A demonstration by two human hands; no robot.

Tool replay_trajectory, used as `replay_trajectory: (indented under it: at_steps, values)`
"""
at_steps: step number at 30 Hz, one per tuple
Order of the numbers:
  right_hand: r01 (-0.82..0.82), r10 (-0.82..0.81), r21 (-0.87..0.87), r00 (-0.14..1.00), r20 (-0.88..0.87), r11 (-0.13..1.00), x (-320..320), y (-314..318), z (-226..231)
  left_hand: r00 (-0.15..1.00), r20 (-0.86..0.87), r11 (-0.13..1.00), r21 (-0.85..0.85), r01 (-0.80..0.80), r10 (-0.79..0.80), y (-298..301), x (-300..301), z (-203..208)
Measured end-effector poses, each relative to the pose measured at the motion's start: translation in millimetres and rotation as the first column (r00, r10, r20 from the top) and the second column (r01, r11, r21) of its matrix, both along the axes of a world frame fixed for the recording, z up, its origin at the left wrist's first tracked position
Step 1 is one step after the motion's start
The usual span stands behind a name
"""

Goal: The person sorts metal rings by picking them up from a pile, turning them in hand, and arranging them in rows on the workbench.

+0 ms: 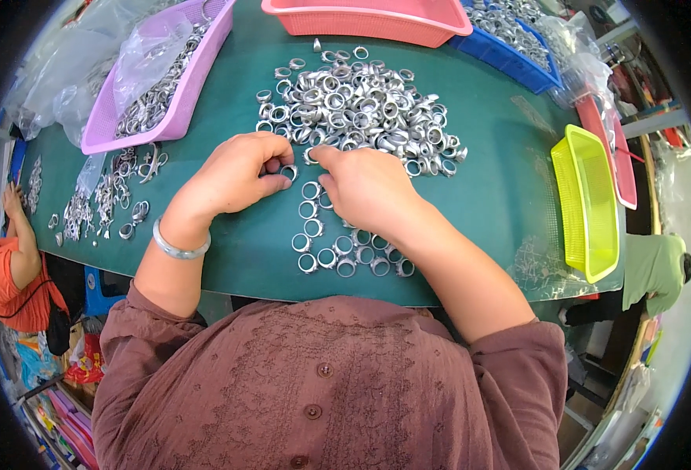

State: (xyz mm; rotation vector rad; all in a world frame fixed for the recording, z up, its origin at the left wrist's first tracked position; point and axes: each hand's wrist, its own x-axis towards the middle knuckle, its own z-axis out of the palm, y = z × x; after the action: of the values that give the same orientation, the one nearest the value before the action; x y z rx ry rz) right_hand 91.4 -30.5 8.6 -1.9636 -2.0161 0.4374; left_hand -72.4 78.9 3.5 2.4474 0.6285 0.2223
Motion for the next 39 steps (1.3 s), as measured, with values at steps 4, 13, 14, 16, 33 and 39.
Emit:
replay_trajectory:
  at_steps: [4,13,14,16,33,39]
  values:
    - [-0.034,0.034,-0.001,0.999,0.012,0.999,1,1,0,1.0,0.004,1.0,-0.001,0.022,-0.022,1,-2,0]
    - [-0.148,0.146,-0.011,0.985,-0.089,0.989,16,-18,2,0.998,0.036,0.997,-0.043,0.057,-0.055,2,-3,-4]
    - [-0.211,0.206,-0.027,0.971,-0.119,0.977,19,-20,3,0.998,0.036,0.997,-0.042,0.058,-0.056,2,-3,-5]
    - [-0.27,0.262,-0.041,0.954,-0.148,0.962,21,-22,6,0.991,0.065,0.993,-0.019,0.116,-0.114,3,-5,-7]
    - [0.025,-0.025,-0.011,0.999,-0.047,1.0,28,-26,8,0.97,0.203,0.971,0.222,0.09,-0.136,-15,21,-16]
    - [0.15,-0.148,0.152,0.989,-0.022,0.977,26,-19,11,0.976,0.184,0.957,0.282,0.063,-0.118,-19,31,-19]
